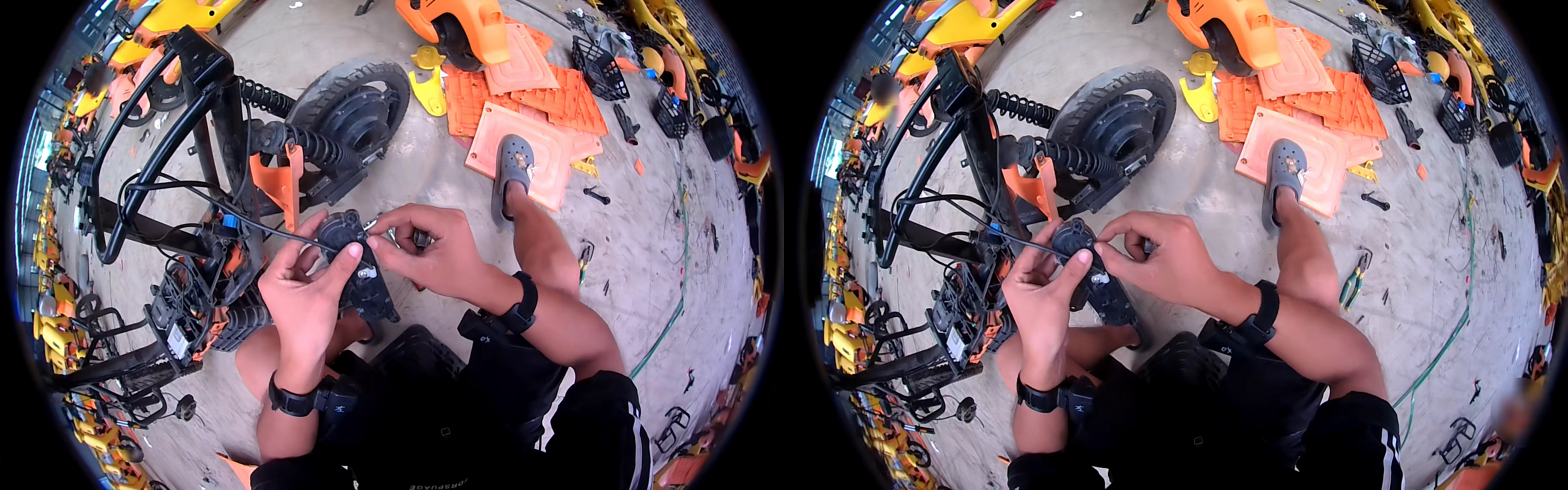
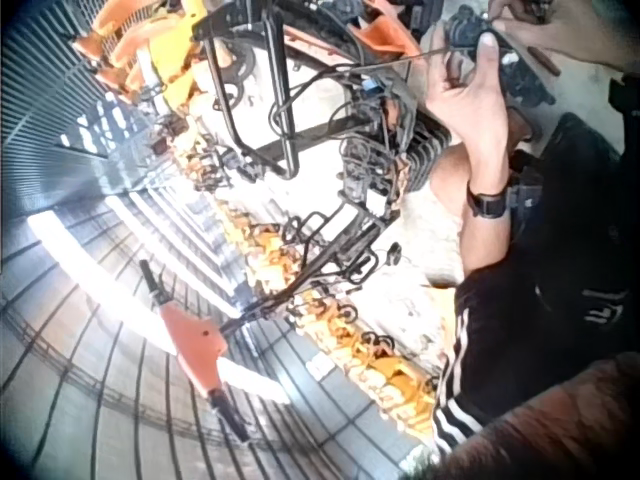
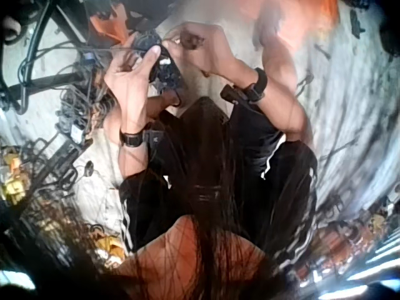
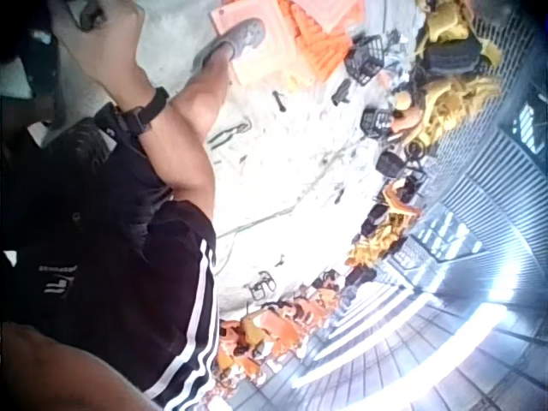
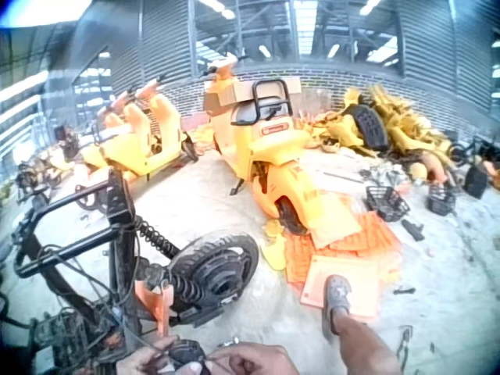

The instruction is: The person is repairing an electric scooter in a workshop. They are seen disassembling a brake assembly, using a wrench to loosen bolts on the front wheel, and handling various scooter parts and tools.

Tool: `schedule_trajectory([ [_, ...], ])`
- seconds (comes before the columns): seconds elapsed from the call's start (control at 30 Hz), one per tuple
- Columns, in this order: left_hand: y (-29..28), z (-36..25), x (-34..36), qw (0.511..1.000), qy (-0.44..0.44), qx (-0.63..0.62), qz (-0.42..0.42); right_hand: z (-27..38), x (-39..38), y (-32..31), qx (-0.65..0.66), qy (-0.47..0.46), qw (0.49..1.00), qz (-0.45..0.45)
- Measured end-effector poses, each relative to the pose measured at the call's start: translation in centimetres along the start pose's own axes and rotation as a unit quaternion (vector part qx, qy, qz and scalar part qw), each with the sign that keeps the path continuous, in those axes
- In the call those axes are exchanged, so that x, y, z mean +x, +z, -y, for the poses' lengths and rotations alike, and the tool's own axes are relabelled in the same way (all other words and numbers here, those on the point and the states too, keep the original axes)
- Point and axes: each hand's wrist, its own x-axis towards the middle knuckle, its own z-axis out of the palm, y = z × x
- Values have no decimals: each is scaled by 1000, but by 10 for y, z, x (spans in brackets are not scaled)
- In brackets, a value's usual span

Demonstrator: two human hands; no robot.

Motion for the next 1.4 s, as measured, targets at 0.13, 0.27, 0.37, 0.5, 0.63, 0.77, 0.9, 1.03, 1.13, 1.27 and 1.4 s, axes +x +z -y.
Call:
schedule_trajectory([
  [0.13,1,-1,-2,1000,-19,21,-1,-2,4,-4,46,52,997,46],
  [0.27,0,3,-2,999,5,53,0,-1,12,-11,44,95,988,111],
  [0.37,1,3,-1,998,6,69,0,2,15,-16,43,135,981,132],
  [0.5,2,6,0,997,15,70,0,-7,17,-14,63,106,984,132],
  [0.63,4,3,-1,997,11,71,-2,0,17,-15,95,133,976,145],
  [0.77,5,1,-1,997,11,74,-6,-7,18,-15,106,133,973,154],
  [0.9,-4,10,6,1000,5,15,-19,-7,18,-14,69,123,984,110],
  [1.03,-11,8,10,995,-44,-83,-37,-9,8,-17,69,152,978,122],
  [1.13,-10,5,10,988,-52,-143,-30,-13,3,-22,22,151,961,231],
  [1.27,-9,1,8,985,-70,-158,-25,2,-5,-22,11,125,942,313],
  [1.4,-8,0,9,983,-106,-148,-28,0,-5,-31,113,273,913,281],
])
